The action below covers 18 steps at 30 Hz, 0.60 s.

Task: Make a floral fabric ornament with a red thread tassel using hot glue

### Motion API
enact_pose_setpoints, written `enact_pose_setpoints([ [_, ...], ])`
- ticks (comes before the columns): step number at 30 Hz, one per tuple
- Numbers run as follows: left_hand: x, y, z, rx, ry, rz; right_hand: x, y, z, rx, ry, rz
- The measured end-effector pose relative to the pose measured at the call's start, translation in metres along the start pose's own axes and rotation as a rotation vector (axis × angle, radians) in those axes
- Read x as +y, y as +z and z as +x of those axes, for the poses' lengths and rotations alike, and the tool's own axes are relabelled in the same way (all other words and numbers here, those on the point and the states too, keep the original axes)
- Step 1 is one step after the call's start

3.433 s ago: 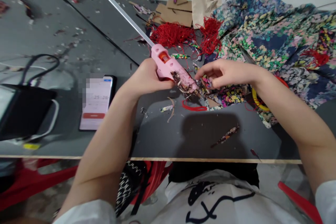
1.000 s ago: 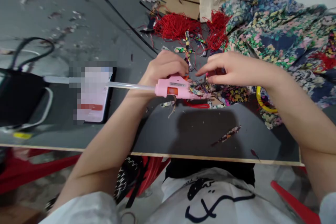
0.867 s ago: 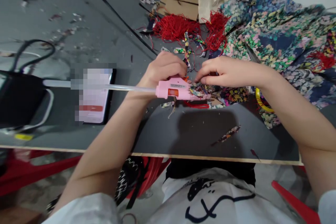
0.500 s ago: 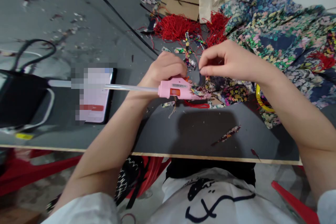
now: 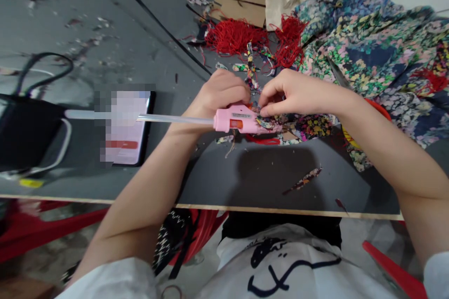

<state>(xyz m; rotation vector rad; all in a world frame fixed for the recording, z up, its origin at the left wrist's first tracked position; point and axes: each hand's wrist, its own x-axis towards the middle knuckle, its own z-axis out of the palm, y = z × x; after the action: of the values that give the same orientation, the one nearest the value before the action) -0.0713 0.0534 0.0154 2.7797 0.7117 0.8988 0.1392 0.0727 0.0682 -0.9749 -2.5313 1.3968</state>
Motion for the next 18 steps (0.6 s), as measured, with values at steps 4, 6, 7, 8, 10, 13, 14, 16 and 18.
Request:
enact_pose_setpoints([
  [4,0.0,-0.001,0.001,-0.017,0.007,0.025,-0.001,0.001,0.001,-0.011,-0.004,-0.057],
  [6,0.001,-0.001,0.001,-0.005,0.006,0.019,-0.003,0.002,0.002,-0.023,-0.02,-0.097],
  [7,0.001,-0.001,0.001,-0.005,-0.003,0.013,-0.004,0.001,0.002,-0.028,-0.026,-0.113],
  [8,0.001,-0.001,0.001,-0.004,-0.015,0.008,-0.004,0.0,0.002,-0.029,-0.029,-0.124],
  [10,0.001,0.0,0.001,-0.003,-0.023,0.0,-0.006,-0.004,0.0,-0.018,-0.029,-0.123],
  [13,-0.001,0.0,0.0,-0.026,-0.029,-0.017,-0.005,-0.016,-0.003,0.07,-0.049,-0.052],
  [14,-0.002,0.0,-0.001,-0.03,-0.028,-0.022,-0.004,-0.021,-0.004,0.119,-0.061,-0.018],
  [16,-0.003,0.001,-0.001,-0.032,-0.02,-0.023,0.0,-0.03,-0.002,0.212,-0.068,0.025],
  [18,-0.003,0.0,0.0,-0.05,-0.01,-0.006,0.004,-0.034,0.004,0.311,-0.047,-0.008],
])
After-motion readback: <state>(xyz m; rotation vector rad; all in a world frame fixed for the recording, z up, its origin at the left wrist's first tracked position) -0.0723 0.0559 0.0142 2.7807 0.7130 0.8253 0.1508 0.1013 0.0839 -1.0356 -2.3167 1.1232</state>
